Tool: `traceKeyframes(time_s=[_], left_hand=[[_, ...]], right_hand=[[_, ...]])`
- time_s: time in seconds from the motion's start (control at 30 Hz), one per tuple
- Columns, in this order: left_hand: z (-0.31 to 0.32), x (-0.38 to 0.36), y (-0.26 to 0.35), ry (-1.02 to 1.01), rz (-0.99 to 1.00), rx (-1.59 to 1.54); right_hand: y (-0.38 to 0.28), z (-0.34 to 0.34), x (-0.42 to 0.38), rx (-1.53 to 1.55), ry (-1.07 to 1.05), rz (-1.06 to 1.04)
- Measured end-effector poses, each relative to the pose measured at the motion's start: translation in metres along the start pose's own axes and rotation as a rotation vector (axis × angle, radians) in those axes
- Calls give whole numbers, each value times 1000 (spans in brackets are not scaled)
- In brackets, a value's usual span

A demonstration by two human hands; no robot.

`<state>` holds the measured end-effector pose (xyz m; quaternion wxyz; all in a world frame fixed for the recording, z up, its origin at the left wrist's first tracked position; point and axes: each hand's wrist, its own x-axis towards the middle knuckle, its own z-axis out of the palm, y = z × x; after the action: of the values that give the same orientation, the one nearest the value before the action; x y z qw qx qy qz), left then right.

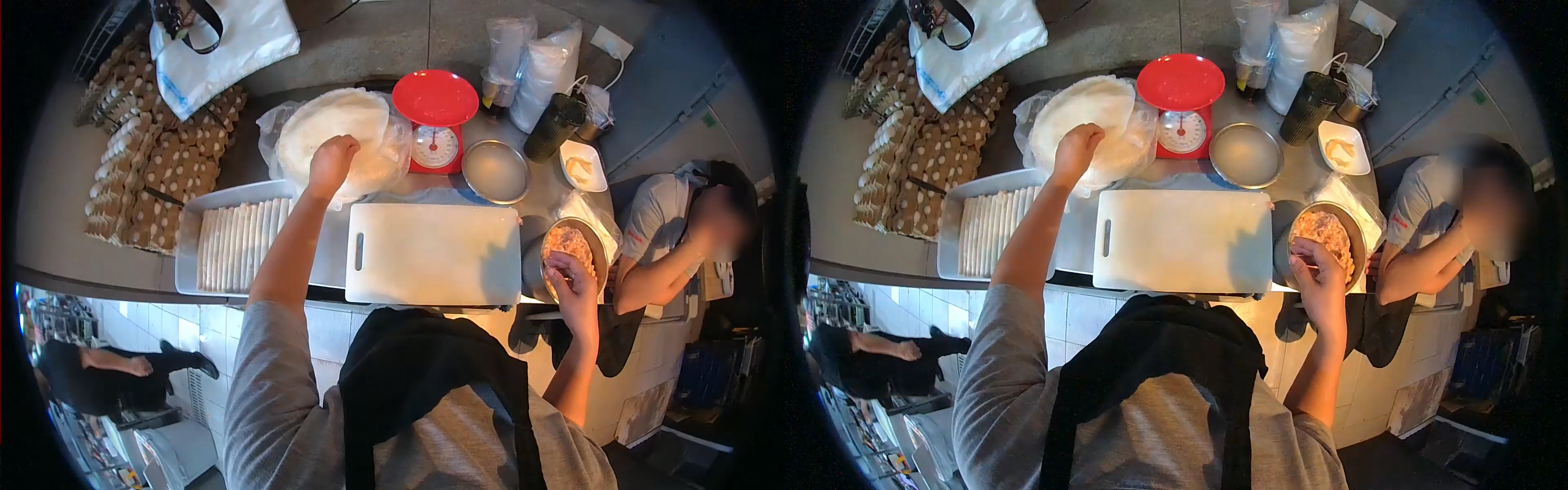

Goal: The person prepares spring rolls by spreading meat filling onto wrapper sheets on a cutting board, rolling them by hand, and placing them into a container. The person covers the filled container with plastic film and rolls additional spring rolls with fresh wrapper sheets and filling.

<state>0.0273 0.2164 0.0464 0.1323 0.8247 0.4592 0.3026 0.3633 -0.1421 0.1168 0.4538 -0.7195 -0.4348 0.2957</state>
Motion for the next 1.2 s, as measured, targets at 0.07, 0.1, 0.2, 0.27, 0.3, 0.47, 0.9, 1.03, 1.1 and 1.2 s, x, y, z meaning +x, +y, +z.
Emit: traceKeyframes(time_s=[0.07, 0.1, 0.2, 0.27, 0.3, 0.47, 0.9, 1.03, 1.1, 1.2], left_hand=[[-2, 11, -3, 1, -42, -59], [-7, 17, -7, 3, -3, -94], [-12, 23, -20, -27, 210, -16], [-9, 26, -28, -97, 253, 63], [-5, 29, -32, -147, 206, 87], [-9, 42, -55, -325, -222, -322], [-14, 44, -51, -423, -346, -581], [-6, 40, -42, -413, -309, -614], [2, 42, -52, -413, -384, -682], [-17, 45, -51, -451, -444, -755]], right_hand=[[-6, 2, 0, -5, 8, -6], [-9, 5, 1, -14, 6, -18], [-22, 15, 2, -50, 9, -41], [-28, 23, -2, -49, 12, -23], [-28, 27, -2, -36, 10, -3], [-26, 35, -8, -14, -20, 76], [-106, 140, 81, -129, -389, -310], [-116, 219, 141, -356, -444, -786], [-103, 264, 168, -467, -330, -902], [-86, 293, 185, -688, -272, -917]])
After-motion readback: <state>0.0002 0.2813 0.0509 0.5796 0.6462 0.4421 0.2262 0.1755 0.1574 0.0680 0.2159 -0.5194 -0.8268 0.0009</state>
